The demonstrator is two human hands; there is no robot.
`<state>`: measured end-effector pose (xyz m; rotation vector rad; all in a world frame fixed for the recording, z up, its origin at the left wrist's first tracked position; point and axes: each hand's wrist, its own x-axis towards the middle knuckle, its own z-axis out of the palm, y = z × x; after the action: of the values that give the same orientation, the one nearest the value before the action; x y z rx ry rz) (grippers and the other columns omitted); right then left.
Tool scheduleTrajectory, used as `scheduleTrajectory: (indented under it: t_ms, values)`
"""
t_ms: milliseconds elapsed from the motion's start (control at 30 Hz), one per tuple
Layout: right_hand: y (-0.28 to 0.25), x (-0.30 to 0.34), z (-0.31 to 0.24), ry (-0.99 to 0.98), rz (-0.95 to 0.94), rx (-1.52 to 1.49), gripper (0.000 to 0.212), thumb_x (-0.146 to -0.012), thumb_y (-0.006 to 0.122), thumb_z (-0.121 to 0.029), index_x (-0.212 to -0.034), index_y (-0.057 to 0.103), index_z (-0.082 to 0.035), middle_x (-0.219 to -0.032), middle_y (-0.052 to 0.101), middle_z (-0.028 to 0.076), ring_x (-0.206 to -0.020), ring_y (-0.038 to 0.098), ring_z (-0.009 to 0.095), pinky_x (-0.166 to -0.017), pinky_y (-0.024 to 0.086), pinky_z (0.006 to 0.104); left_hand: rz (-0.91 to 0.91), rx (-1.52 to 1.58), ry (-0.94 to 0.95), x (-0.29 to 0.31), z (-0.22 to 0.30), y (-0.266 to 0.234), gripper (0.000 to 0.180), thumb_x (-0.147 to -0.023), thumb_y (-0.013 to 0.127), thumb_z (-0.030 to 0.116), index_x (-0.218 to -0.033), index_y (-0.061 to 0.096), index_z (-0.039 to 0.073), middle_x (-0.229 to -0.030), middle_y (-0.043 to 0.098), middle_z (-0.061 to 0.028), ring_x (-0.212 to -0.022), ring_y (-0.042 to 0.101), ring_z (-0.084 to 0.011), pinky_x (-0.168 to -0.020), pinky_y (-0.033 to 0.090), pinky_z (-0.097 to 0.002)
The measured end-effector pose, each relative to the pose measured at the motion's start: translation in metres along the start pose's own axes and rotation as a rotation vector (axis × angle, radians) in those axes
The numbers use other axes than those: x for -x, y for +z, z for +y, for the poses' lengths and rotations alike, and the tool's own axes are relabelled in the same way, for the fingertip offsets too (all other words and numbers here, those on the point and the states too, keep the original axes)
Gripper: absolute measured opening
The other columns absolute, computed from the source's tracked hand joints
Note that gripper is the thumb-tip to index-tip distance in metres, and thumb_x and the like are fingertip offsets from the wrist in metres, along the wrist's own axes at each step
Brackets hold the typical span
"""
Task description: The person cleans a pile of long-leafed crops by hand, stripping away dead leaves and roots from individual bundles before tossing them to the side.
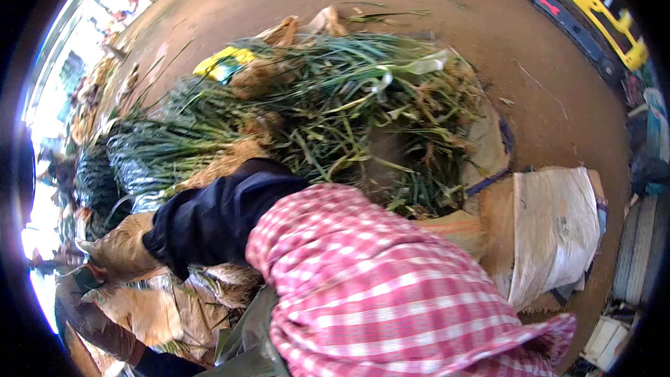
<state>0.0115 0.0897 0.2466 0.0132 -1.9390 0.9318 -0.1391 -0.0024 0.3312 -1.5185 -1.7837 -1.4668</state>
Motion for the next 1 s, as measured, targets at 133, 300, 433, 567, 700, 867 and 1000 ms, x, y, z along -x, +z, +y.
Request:
scheduleTrajectory:
  t_ms: [133, 300, 433, 567, 700, 867, 1000]
  values:
    - [-0.015, 0.02, 0.035, 0.106, -0.117, 0.043, 0.07, -0.076, 0.073, -0.032, -0.129, 0.043, 0.001, -0.094, 0.061, 0.02, -0.088, 0.061, 0.03, -0.078, 0.048, 0.0376, -0.108, 0.201, -0.116, -0.003, -0.002, 0.009, 0.03, -0.094, 0.046, 0.025, -0.102, 0.058, -0.001, -0.087, 0.058, -0.0088, -0.074, 0.057, -0.0169, -0.069, 0.046, -0.0275]
    - [-0.103, 0.043, 0.087, 0.232, -0.138, 0.261, 0.065, -0.076, 0.071, -0.03, -0.128, 0.046, 0.001, -0.102, 0.059, 0.02, -0.095, 0.059, 0.03, -0.084, 0.046, 0.0373, -0.482, 0.329, -0.196, 0.047, 0.032, 0.01, 0.038, -0.095, 0.045, 0.031, -0.111, 0.059, -0.001, -0.1, 0.063, -0.013, -0.078, 0.061, -0.0197, -0.074, 0.048, -0.0286]
    - [-0.271, 0.096, 0.124, 0.394, -0.014, 0.698, 0.061, -0.077, 0.069, -0.028, -0.126, 0.048, 0.002, -0.108, 0.058, 0.02, -0.101, 0.058, 0.031, -0.088, 0.045, 0.037, -0.447, 0.431, -0.238, 0.095, 0.036, 0.01, 0.043, -0.093, 0.049, 0.029, -0.122, 0.053, -0.003, -0.107, 0.061, -0.0145, -0.093, 0.06, -0.0202, -0.079, 0.049, -0.0317]
    - [-0.483, 0.267, 0.091, 0.667, 0.055, 1.09, 0.058, -0.078, 0.068, -0.026, -0.125, 0.05, 0.002, -0.115, 0.057, 0.02, -0.106, 0.056, 0.031, -0.093, 0.044, 0.0368, -0.38, 0.455, -0.307, 0.14, 0.011, -0.014, 0.032, -0.093, 0.048, 0.011, -0.121, 0.055, -0.004, -0.111, 0.06, -0.0141, -0.098, 0.061, -0.0191, -0.083, 0.053, -0.0313]
    - [-0.748, 0.521, -0.121, 0.898, -0.123, 1.785, 0.054, -0.078, 0.066, -0.024, -0.124, 0.053, 0.002, -0.121, 0.056, 0.021, -0.112, 0.055, 0.031, -0.098, 0.042, 0.0365, -0.318, 0.521, -0.524, 0.161, 0.035, 0.044, 0.031, -0.092, 0.056, 0.024, -0.111, 0.06, 0.0, -0.088, 0.065, -0.0095, -0.074, 0.064, -0.0187, -0.071, 0.052, -0.0301]
    - [-0.732, 0.672, -0.279, 1.145, 0.756, 1.99, 0.041, -0.084, 0.06, -0.024, -0.114, 0.057, 0.004, -0.113, 0.061, 0.02, -0.105, 0.059, 0.03, -0.092, 0.045, 0.0376, -0.409, 0.772, -0.841, 0.23, -0.007, 0.061, 0.025, -0.096, 0.049, 0.02, -0.1, 0.063, 0.0, -0.091, 0.064, -0.0076, -0.079, 0.062, -0.0154, -0.072, 0.051, -0.0276]
    - [-0.602, 0.718, -0.342, 0.545, 1.703, 1.737, 0.033, -0.092, 0.052, -0.025, -0.102, 0.061, 0.005, -0.098, 0.068, 0.018, -0.093, 0.065, 0.03, -0.083, 0.051, 0.0393, -0.38, 0.79, -0.951, 0.248, -0.001, 0.092, 0.024, -0.091, 0.057, 0.023, -0.099, 0.061, 0.001, -0.085, 0.065, -0.011, -0.071, 0.066, -0.0208, -0.063, 0.056, -0.0315]
